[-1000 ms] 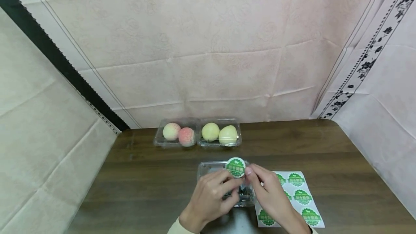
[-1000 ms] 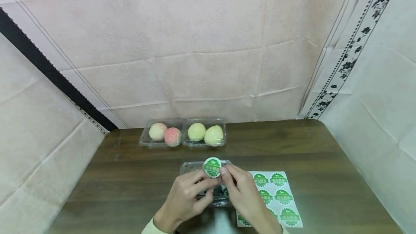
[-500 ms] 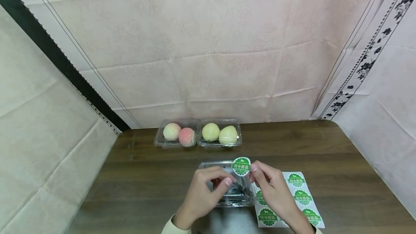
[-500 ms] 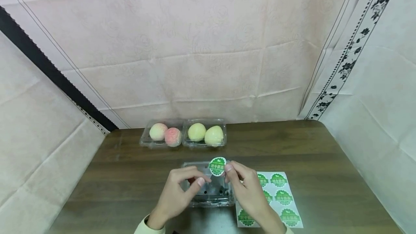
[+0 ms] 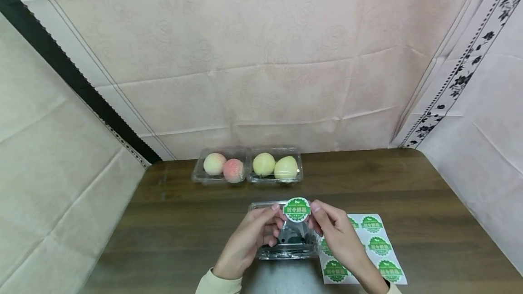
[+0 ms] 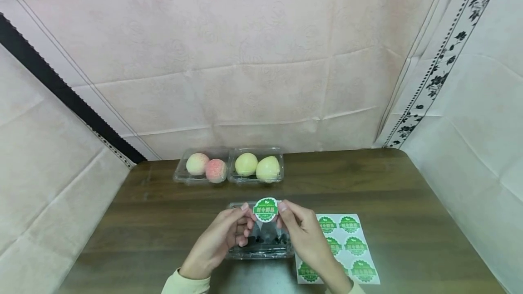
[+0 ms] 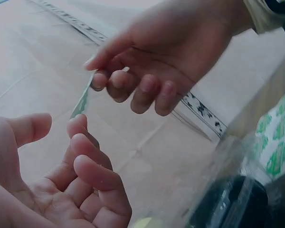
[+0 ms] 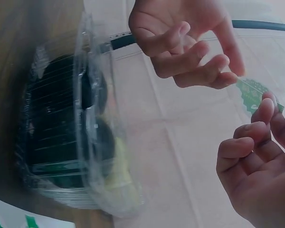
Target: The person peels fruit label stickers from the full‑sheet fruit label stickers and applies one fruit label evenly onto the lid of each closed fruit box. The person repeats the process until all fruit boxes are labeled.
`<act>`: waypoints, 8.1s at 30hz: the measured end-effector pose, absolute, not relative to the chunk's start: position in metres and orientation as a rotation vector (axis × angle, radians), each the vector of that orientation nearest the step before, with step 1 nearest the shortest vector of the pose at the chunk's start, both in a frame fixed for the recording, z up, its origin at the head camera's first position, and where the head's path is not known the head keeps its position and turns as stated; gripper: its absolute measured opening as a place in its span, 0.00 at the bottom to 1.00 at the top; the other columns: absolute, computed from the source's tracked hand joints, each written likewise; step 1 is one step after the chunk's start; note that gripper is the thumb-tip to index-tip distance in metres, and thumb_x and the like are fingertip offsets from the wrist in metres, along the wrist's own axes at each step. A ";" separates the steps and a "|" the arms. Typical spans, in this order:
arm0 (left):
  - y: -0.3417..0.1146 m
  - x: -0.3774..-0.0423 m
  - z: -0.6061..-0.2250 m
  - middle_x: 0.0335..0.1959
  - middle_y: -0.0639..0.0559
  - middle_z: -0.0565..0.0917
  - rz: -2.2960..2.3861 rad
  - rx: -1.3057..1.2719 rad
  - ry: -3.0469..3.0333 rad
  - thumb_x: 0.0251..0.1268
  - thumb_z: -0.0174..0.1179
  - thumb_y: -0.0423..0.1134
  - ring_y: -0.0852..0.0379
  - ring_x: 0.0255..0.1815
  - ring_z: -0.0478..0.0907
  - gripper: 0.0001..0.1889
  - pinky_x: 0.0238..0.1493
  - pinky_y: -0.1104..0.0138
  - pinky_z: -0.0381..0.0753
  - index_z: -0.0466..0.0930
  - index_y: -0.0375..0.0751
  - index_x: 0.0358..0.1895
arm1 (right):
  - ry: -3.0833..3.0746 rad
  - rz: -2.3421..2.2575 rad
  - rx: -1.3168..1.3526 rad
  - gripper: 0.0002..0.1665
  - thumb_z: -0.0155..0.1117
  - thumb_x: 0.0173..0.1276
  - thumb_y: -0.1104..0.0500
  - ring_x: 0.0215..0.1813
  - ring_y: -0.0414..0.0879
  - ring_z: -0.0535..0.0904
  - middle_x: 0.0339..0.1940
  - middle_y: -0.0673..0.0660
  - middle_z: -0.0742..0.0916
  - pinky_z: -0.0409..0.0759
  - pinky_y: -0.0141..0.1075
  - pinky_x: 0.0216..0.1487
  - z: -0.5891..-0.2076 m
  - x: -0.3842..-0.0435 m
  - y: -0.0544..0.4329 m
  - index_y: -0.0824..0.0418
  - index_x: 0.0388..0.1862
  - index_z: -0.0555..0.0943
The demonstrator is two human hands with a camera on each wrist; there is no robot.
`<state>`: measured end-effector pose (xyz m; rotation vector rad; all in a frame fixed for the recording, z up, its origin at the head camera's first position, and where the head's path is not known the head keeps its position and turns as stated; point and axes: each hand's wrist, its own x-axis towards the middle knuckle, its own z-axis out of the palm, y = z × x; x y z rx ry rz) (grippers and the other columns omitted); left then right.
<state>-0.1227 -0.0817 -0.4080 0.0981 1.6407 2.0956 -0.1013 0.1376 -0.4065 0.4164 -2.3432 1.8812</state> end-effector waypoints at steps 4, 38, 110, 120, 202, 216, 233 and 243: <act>-0.079 -0.123 -0.412 0.29 0.57 0.80 2.103 0.083 1.701 0.77 0.62 0.42 0.65 0.26 0.73 0.10 0.25 0.75 0.72 0.83 0.43 0.35 | -2.391 1.938 0.382 0.23 0.50 0.88 0.56 0.24 0.45 0.71 0.22 0.52 0.76 0.71 0.34 0.26 -0.413 -0.105 0.136 0.63 0.31 0.80; -0.082 -0.124 -0.428 0.17 0.65 0.76 1.495 0.099 2.823 0.69 0.72 0.48 0.67 0.19 0.70 0.10 0.24 0.70 0.69 0.90 0.55 0.28 | -2.710 1.382 0.232 0.09 0.70 0.76 0.59 0.23 0.36 0.69 0.23 0.42 0.80 0.71 0.31 0.26 -0.430 -0.117 0.122 0.48 0.33 0.87; -0.073 -0.125 -0.472 0.82 0.32 0.60 1.506 -0.208 2.784 0.67 0.65 0.68 0.24 0.67 0.74 0.56 0.60 0.30 0.76 0.51 0.37 0.85 | -2.664 1.781 -0.228 0.61 0.67 0.75 0.38 0.82 0.73 0.55 0.82 0.80 0.59 0.58 0.67 0.79 -0.467 -0.121 0.105 0.70 0.85 0.45; -0.067 -0.126 -0.471 0.78 0.34 0.67 1.402 -0.298 2.839 0.64 0.68 0.69 0.22 0.59 0.78 0.56 0.53 0.31 0.79 0.55 0.38 0.83 | -2.767 1.573 -0.278 0.62 0.69 0.72 0.35 0.74 0.75 0.68 0.78 0.82 0.64 0.75 0.68 0.66 -0.463 -0.125 0.099 0.74 0.82 0.49; -0.103 -0.112 -0.461 0.87 0.41 0.53 0.712 0.368 3.153 0.55 0.57 0.85 0.40 0.87 0.47 0.64 0.82 0.36 0.48 0.54 0.42 0.85 | -2.954 1.005 0.300 0.45 0.46 0.86 0.37 0.84 0.73 0.51 0.86 0.70 0.56 0.60 0.73 0.74 -0.460 -0.109 0.141 0.61 0.88 0.50; -0.084 -0.103 -0.480 0.84 0.38 0.58 1.804 -0.225 2.661 0.74 0.62 0.62 0.31 0.82 0.58 0.46 0.74 0.30 0.60 0.52 0.50 0.86 | -2.554 1.914 -0.195 0.46 0.54 0.85 0.42 0.82 0.73 0.57 0.84 0.73 0.59 0.60 0.63 0.79 -0.471 -0.110 0.124 0.63 0.87 0.49; -0.077 -0.117 -0.483 0.82 0.31 0.59 2.014 -0.243 2.517 0.86 0.45 0.57 0.31 0.82 0.57 0.37 0.79 0.35 0.55 0.53 0.36 0.84 | -2.578 1.928 -0.242 0.50 0.51 0.84 0.35 0.86 0.67 0.47 0.87 0.69 0.54 0.51 0.65 0.82 -0.475 -0.114 0.108 0.61 0.88 0.47; -0.078 -0.126 -0.486 0.83 0.32 0.57 2.018 -0.218 2.509 0.87 0.42 0.59 0.32 0.83 0.55 0.38 0.80 0.35 0.54 0.51 0.35 0.85 | -2.568 1.916 -0.217 0.46 0.49 0.86 0.38 0.87 0.64 0.47 0.87 0.68 0.54 0.48 0.63 0.83 -0.482 -0.123 0.109 0.61 0.88 0.48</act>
